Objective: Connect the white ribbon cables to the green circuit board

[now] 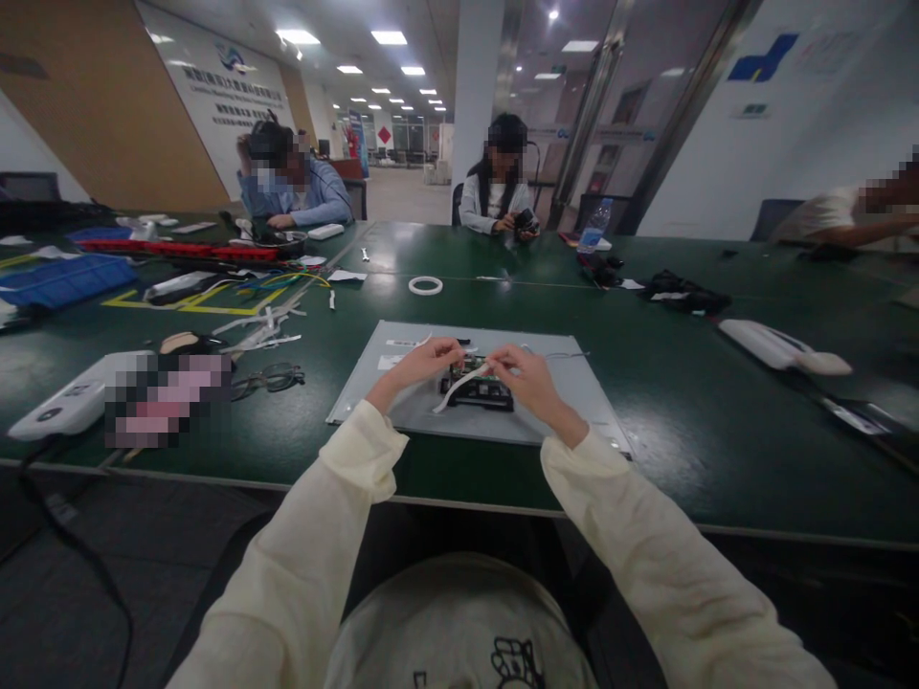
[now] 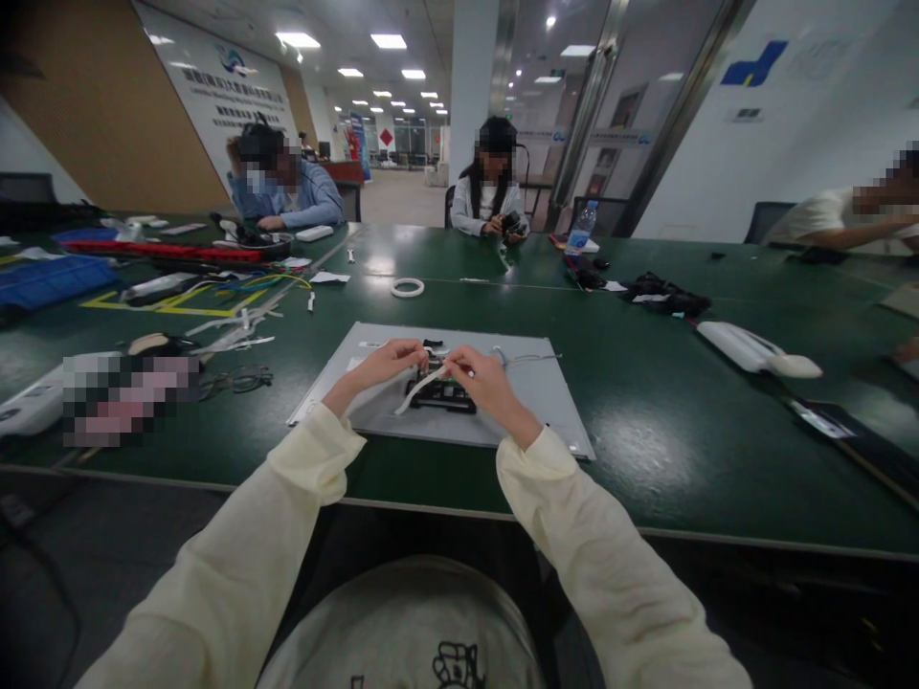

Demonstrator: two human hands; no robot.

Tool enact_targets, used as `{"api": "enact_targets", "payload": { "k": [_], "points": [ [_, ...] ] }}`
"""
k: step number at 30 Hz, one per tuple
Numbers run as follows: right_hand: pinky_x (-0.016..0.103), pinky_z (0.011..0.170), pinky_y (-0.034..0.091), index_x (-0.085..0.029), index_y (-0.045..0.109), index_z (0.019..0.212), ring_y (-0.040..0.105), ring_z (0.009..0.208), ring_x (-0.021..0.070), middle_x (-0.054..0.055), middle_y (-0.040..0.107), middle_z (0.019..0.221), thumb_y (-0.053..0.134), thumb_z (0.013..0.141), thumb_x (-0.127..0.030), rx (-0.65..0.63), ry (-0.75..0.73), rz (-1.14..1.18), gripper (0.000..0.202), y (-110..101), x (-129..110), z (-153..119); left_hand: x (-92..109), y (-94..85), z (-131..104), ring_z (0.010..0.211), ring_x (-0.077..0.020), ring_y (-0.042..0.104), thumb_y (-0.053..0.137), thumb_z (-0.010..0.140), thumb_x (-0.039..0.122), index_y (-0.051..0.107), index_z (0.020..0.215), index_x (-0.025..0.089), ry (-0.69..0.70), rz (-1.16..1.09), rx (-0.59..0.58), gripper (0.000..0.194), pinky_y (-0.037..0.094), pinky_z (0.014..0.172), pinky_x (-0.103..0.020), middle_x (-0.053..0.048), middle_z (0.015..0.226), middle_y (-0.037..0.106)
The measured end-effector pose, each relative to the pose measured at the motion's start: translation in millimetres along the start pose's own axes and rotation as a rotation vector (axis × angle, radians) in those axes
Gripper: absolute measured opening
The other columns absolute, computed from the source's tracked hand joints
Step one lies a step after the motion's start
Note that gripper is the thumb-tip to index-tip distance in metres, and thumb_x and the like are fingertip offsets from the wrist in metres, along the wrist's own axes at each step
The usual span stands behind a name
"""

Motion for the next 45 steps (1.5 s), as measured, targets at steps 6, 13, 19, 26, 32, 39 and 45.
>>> {"api": "enact_targets", "payload": {
  "k": [6, 13, 19, 26, 32, 39, 45],
  "points": [
    [0.032, 0.076, 0.047, -0.022, 0.062, 0.092, 0.061, 0.079, 0.0179, 0.005, 0.066, 0.089, 0.041, 0.089, -0.039, 0.232, -0.109, -0.266, 0.027, -22, -11, -7, -1, -6.1, 0, 0.067, -0.011, 0.054, 0.039, 0.086, 0.044, 0.061, 0.079, 0.014, -0.061, -0.092, 0.027, 0.038, 0.041, 0.063, -0.021, -0.003, 0.077, 0.063],
    [0.033, 0.082, 0.046, -0.021, 0.063, 0.103, 0.061, 0.087, 0.0185, 0.007, 0.066, 0.096, 0.041, 0.091, -0.034, 0.197, -0.215, -0.351, 0.029, -18, -23, -11, -36, 27.1, -14, 0.045, -0.0097, 0.05, 0.027, 0.082, 0.064, 0.06, 0.083, 0.012, -0.403, -0.385, -0.282, 0.062, 0.028, 0.041, -0.021, -0.009, 0.069, 0.065],
    [0.035, 0.084, 0.046, -0.02, 0.063, 0.104, 0.06, 0.091, 0.0187, 0.008, 0.065, 0.099, 0.041, 0.091, -0.033, 0.104, -0.268, -0.322, 0.029, -11, -31, -11, -40, 16.3, -14, 0.041, -0.0055, 0.038, 0.051, 0.078, 0.052, 0.057, 0.07, 0.012, -0.384, -0.507, -0.213, 0.041, 0.022, 0.038, -0.019, 0.0, 0.054, 0.05],
    [0.034, 0.083, 0.046, -0.019, 0.062, 0.104, 0.06, 0.09, 0.0185, 0.008, 0.066, 0.096, 0.037, 0.091, -0.032, 0.094, -0.259, -0.278, 0.031, -10, -37, -11, -40, -1.1, -12, 0.039, -0.0016, 0.027, 0.063, 0.07, 0.031, 0.051, 0.067, 0.013, -0.313, -0.648, -0.132, 0.022, 0.017, 0.038, -0.017, 0.007, 0.05, 0.035],
    [0.035, 0.087, 0.043, -0.021, 0.047, 0.123, 0.058, 0.095, 0.0187, 0.006, 0.062, 0.104, 0.036, 0.091, -0.035, 0.008, -0.2, -0.189, 0.037, -3, -29, -8, -42, -4.5, -12, 0.039, -0.0008, 0.025, 0.064, 0.07, 0.031, 0.052, 0.069, 0.013, -0.279, -0.661, -0.12, 0.021, 0.014, 0.038, -0.017, 0.007, 0.05, 0.036],
    [0.047, 0.102, 0.028, -0.024, 0.022, 0.141, 0.033, 0.124, 0.0274, 0.011, 0.035, 0.137, 0.066, 0.067, -0.051, -0.373, -0.294, -0.275, 0.09, 35, -33, -14, -40, -10.8, -10, 0.039, -0.0016, 0.026, 0.064, 0.069, 0.032, 0.053, 0.069, 0.013, -0.259, -0.736, -0.072, 0.022, 0.015, 0.039, -0.017, 0.007, 0.049, 0.035],
    [0.049, 0.103, 0.027, -0.025, 0.018, 0.142, 0.029, 0.126, 0.0274, 0.011, 0.033, 0.137, 0.067, 0.067, -0.047, -0.341, -0.264, -0.339, 0.092, 28, -15, -11, -38, -7.2, -11, 0.04, -0.0016, 0.027, 0.064, 0.069, 0.032, 0.051, 0.067, 0.012, -0.268, -0.764, -0.091, 0.023, 0.015, 0.039, -0.017, 0.006, 0.049, 0.034]
  ]
}}
Point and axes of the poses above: each hand's wrist, its own z-axis towards the middle knuckle, its own y-axis out of the palm, x = y × z, the point moved 10 cm from there along z, towards the middle knuckle
